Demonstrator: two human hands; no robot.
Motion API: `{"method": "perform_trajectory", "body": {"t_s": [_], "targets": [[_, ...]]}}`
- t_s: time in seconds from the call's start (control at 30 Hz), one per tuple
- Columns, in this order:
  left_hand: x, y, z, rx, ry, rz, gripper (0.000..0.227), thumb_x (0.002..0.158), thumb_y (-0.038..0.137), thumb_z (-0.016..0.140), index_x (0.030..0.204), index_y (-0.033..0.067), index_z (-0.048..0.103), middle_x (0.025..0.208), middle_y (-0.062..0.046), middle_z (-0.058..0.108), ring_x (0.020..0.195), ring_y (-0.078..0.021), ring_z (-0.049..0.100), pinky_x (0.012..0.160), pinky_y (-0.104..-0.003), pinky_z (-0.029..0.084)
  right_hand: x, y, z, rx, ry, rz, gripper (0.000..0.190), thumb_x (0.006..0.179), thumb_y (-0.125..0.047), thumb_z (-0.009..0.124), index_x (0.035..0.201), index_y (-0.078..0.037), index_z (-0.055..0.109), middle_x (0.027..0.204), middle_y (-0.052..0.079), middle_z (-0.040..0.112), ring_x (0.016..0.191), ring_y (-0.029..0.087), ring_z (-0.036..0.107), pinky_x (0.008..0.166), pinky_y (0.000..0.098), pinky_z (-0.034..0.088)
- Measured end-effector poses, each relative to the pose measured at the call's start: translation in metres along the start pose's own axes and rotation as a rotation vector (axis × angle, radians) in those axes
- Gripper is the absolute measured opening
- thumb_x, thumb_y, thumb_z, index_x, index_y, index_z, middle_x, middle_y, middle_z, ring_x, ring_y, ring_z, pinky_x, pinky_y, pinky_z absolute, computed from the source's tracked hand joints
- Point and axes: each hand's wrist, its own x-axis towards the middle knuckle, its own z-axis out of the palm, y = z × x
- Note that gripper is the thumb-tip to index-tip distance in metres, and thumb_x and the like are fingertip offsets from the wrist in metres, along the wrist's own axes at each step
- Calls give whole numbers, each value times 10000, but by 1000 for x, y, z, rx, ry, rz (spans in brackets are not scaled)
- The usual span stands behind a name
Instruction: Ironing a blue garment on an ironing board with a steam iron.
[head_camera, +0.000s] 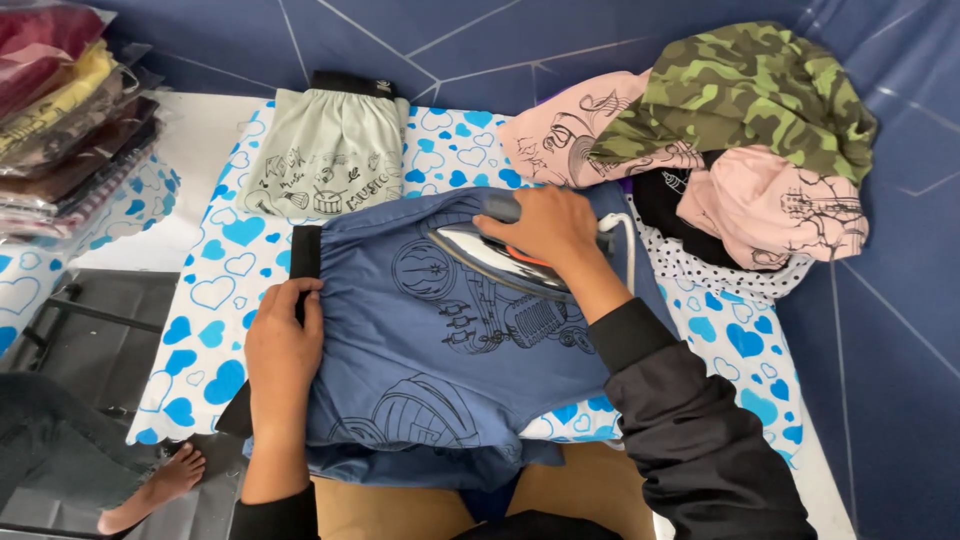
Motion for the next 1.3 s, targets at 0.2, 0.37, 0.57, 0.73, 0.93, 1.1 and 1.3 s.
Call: {"method": "perform_trajectory", "body": {"t_s": [0.2, 0.37, 0.57, 0.73, 0.93, 1.1, 1.3], "targets": [[1, 5, -4, -21, -9, 3, 131, 1040, 138, 611, 1114, 198, 701, 1047, -44, 693, 997, -301, 716, 785, -408, 606, 6, -39, 13, 13, -10, -112, 718, 774, -812, 550, 826, -121, 736, 701, 99, 699, 733, 320, 704, 633, 417, 523], [1, 8, -4, -37, 53, 38, 137, 1021, 82, 631, 1085, 160, 724, 1012, -65, 704, 954, -317, 726, 748, -409, 607, 7, -78, 19, 42, 1, -206, 649, 827, -732, 563, 866, -111, 748, 718, 98, 710, 703, 299, 710, 614, 406, 530], [-1, 9, -4, -14, 42, 69, 131, 1021, 96, 629, 1089, 173, 710, 1008, -52, 686, 948, -302, 719, 737, -403, 608, 27, -93, 43, 56, 44, -150, 666, 851, -708, 549, 940, -71, 724, 766, 126, 711, 739, 335, 724, 581, 432, 527], [-2, 9, -5, -22, 39, 70, 138, 1028, 101, 617, 1093, 176, 712, 997, -48, 681, 943, -301, 718, 748, -404, 604, 14, -95, 27, 58, 6, -228, 707, 839, -707, 561, 996, -41, 738, 797, 156, 725, 759, 357, 729, 605, 450, 533], [-4, 7, -5, 7, 37, 67, 136, 1017, 130, 621, 1103, 198, 701, 1013, -47, 681, 964, -306, 714, 766, -419, 600, 14, -89, 25, 67, -5, -182, 699, 842, -716, 543, 959, -56, 738, 795, 143, 725, 763, 349, 729, 607, 440, 539], [-4, 8, -7, 11, 11, 32, 140, 1014, 149, 621, 1104, 211, 709, 1034, -36, 698, 975, -300, 720, 784, -410, 599, 5, -62, 15, 17, -16, -171, 724, 839, -724, 540, 965, -44, 755, 799, 156, 730, 771, 361, 730, 610, 454, 543], [-4, 8, -6, 20, 5, 27, 142, 1028, 148, 618, 1104, 209, 721, 1026, -22, 704, 952, -265, 728, 785, -380, 601, -2, -20, 12, -25, 5, -86, 756, 858, -765, 520, 969, -55, 756, 768, 142, 721, 739, 345, 725, 586, 423, 546]]}}
